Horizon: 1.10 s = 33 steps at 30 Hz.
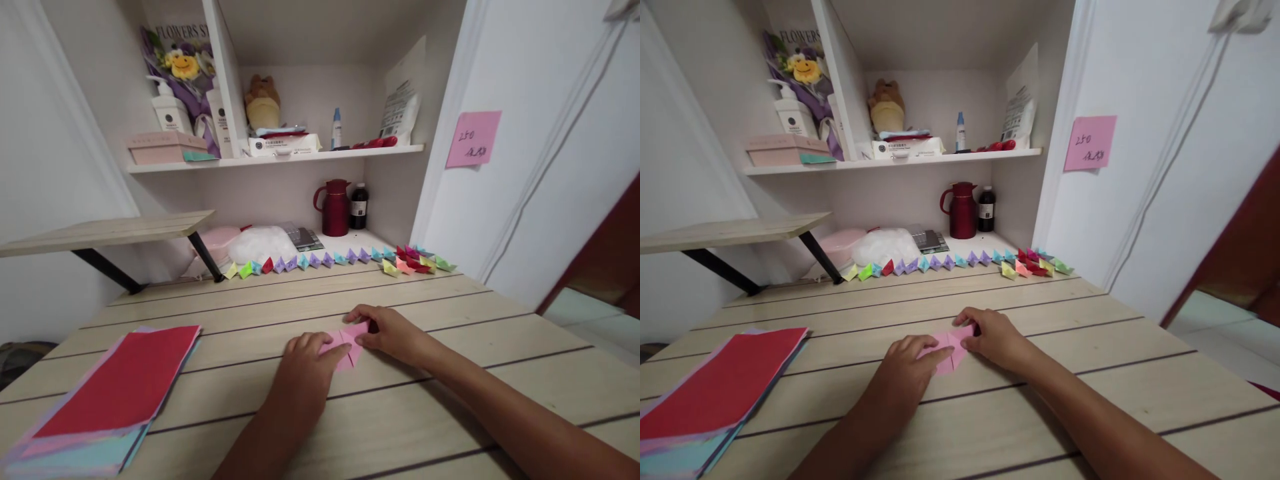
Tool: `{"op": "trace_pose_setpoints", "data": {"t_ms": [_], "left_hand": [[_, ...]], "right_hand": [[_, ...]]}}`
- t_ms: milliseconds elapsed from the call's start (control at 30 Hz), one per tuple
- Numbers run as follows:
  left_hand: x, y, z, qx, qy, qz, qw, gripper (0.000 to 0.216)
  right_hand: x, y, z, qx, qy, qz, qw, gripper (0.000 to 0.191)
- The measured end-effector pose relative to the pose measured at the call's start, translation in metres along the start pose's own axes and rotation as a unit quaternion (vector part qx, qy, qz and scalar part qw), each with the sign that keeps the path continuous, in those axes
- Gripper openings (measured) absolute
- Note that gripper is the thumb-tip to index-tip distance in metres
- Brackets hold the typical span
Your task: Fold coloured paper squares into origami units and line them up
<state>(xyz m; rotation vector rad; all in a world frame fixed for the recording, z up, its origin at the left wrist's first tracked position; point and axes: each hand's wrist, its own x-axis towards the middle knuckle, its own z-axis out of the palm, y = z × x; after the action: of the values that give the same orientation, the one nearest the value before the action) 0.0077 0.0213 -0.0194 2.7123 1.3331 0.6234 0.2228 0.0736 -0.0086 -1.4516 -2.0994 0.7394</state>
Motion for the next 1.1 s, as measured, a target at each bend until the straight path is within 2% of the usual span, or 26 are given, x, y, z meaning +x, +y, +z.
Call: {"op": "trace_pose_setpoints", "data": {"t_ms": [167,400,500,600,667,800,1000,1100], "left_hand": [[0.0,-0.009,0.007,0.025,-0.024,0.025,0.999,0.053],[0.002,-0.003,0.0,0.042,-0.063,0.041,0.996,0.057],[0.003,-0.002,-0.001,0.051,-0.06,0.048,0.996,0.059],[0.003,-0.003,0.001,0.057,-0.047,0.054,0.996,0.058],[0.003,-0.003,0.002,0.058,-0.042,0.058,0.996,0.056],[0.005,-0.003,0.001,0.054,-0.03,0.068,0.996,0.054],[0.004,-0.006,-0.007,0.028,-0.036,0.097,0.994,0.054],[0.003,-0.006,-0.01,0.023,-0.045,0.102,0.994,0.055]], "right_hand": [[0.001,0.006,-0.002,-0.025,0.005,0.0,1.0,0.034],[0.004,0.028,-0.016,-0.065,0.088,0.05,0.993,0.039],[0.003,0.023,-0.021,-0.079,0.137,0.053,0.986,0.034],[0.001,0.009,-0.023,-0.07,0.185,0.006,0.98,0.023],[-0.001,0.001,-0.021,-0.058,0.169,-0.034,0.983,0.017],[-0.002,-0.005,-0.009,-0.056,0.051,-0.078,0.994,0.007],[-0.001,-0.002,-0.004,-0.096,-0.024,-0.073,0.992,0.008],[-0.003,-0.003,-0.008,-0.112,-0.046,-0.068,0.99,0.017]]}}
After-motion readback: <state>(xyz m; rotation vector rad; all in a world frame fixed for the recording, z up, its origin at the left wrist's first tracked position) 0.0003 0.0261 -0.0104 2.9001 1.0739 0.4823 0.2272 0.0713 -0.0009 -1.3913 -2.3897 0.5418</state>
